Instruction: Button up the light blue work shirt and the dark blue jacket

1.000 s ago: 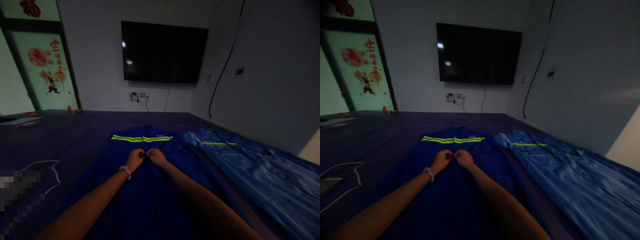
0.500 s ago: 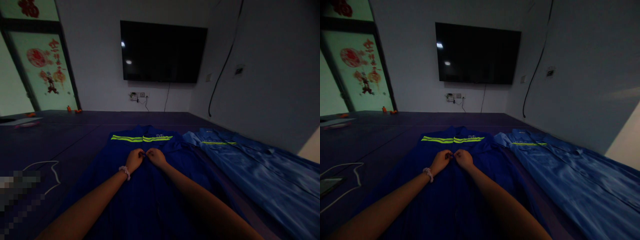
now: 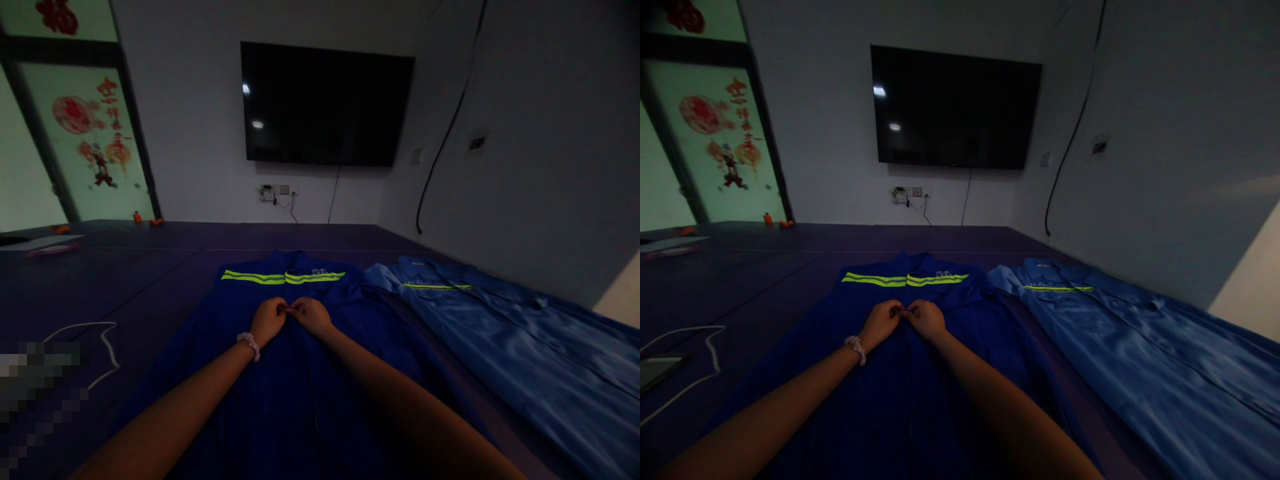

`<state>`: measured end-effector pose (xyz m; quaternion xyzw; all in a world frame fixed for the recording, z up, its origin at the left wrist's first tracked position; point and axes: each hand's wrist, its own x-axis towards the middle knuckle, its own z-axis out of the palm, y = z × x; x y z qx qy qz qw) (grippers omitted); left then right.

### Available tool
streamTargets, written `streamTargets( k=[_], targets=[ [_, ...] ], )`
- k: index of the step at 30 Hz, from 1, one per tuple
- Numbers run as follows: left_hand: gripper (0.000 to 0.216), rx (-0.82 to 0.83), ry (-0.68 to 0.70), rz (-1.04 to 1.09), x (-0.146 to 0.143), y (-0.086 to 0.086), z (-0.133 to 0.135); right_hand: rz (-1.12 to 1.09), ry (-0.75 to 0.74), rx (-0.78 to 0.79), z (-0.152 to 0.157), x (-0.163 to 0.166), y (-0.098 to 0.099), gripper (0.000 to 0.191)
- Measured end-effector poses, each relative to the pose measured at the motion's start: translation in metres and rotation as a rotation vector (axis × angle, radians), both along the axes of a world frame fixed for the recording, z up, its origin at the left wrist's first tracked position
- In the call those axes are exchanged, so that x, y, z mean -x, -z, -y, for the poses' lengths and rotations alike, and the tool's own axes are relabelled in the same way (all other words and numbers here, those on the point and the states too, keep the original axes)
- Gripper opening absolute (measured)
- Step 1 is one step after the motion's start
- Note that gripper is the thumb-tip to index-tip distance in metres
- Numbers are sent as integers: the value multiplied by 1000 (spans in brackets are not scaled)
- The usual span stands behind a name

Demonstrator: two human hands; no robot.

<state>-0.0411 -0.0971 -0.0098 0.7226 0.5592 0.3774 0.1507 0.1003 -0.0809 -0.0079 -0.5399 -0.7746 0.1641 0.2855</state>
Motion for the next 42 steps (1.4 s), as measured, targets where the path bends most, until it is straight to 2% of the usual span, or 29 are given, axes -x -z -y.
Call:
streamTargets(
  k=[42],
  targets=[
    [16,-13,14,-2,1,3,-3,46,-13,-28,1,0,-1,24]
  ],
)
